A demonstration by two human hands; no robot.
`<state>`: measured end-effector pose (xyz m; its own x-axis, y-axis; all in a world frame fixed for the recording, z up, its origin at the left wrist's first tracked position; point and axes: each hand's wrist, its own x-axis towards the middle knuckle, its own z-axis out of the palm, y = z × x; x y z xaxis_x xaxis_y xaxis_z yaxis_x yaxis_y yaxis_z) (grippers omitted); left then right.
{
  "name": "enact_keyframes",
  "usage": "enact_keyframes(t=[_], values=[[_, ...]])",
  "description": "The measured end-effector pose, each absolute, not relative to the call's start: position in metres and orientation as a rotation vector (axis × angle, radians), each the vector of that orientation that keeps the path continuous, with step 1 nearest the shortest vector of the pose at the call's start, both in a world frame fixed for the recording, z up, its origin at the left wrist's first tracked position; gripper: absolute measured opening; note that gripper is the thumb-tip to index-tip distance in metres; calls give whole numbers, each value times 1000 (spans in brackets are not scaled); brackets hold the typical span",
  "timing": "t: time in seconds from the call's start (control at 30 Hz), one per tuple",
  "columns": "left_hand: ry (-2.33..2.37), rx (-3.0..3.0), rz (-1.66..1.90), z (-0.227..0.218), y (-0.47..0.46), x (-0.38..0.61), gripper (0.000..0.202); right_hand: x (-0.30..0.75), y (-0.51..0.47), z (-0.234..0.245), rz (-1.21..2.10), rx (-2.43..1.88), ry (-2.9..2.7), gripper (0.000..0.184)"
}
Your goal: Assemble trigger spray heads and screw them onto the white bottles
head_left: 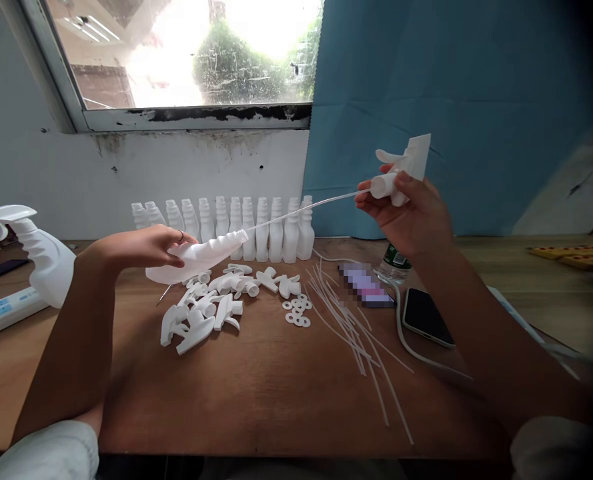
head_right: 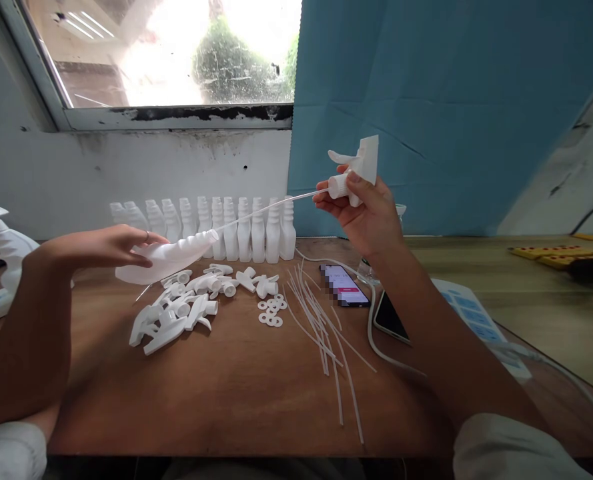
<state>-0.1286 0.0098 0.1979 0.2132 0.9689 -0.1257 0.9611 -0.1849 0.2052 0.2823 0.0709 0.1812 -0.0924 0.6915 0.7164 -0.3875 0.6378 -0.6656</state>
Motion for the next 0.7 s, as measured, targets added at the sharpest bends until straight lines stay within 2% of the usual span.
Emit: enact_keyframes(t=[0.27, 0.5, 0.7], values=[[1709, 2280, 96, 199, 1, -116, 51, 280, 70, 179, 940, -311, -1404, 20], [1772, 2245, 82, 196, 8, -125, 55, 289, 69, 184, 912, -288, -1371, 15], [1709, 2296, 83, 197, 6, -123, 54, 286, 72, 181, 921, -302, -1391, 18]])
